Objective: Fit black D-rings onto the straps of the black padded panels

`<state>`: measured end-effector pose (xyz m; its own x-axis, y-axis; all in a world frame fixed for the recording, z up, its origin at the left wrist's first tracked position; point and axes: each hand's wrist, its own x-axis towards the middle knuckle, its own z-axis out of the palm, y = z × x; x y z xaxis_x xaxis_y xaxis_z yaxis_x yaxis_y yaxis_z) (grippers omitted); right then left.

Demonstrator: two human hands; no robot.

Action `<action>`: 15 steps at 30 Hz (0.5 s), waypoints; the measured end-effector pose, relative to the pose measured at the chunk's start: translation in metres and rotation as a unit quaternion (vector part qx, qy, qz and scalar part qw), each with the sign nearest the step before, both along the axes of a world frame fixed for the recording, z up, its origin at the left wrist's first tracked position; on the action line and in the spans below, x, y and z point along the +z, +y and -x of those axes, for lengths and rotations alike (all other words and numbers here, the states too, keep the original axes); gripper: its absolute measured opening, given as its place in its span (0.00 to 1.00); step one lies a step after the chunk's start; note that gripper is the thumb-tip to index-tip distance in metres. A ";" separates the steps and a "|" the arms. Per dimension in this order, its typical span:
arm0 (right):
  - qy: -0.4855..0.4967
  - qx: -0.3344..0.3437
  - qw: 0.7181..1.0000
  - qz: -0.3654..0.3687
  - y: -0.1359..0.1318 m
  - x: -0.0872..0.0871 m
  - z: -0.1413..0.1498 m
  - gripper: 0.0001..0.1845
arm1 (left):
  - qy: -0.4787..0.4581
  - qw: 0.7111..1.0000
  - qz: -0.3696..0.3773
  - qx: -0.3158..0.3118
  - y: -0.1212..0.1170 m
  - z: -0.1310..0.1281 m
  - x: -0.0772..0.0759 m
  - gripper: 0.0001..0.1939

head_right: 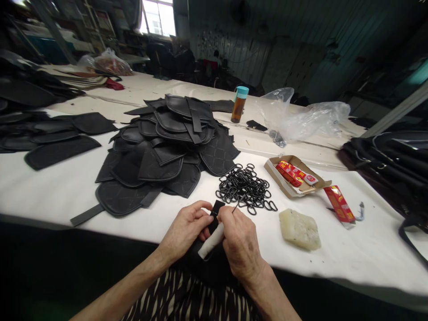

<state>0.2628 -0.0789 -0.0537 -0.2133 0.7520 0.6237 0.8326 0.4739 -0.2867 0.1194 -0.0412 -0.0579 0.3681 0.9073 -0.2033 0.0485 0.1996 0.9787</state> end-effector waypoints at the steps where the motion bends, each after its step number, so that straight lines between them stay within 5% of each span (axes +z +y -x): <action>1: 0.006 0.002 1.000 0.010 -0.001 -0.001 0.001 0.12 | -0.005 1.000 -0.002 0.000 0.000 0.001 0.000 0.13; 4: 0.027 -0.005 0.999 0.035 -0.003 -0.005 0.003 0.11 | -0.018 1.000 0.002 0.000 -0.001 0.001 0.002 0.17; 11: 0.143 -0.102 0.979 0.105 -0.011 -0.011 0.012 0.04 | -0.004 1.000 0.013 0.022 -0.003 -0.002 0.006 0.07; 15: 0.300 -0.115 0.927 0.192 -0.012 -0.005 0.020 0.05 | -0.009 0.999 -0.005 0.030 -0.005 -0.002 0.003 0.08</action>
<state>0.2430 -0.0910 -0.0591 0.2784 0.9262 0.2543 0.5346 0.0706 -0.8422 0.1217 -0.0463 -0.0545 0.3159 0.9298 -0.1888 0.0191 0.1927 0.9811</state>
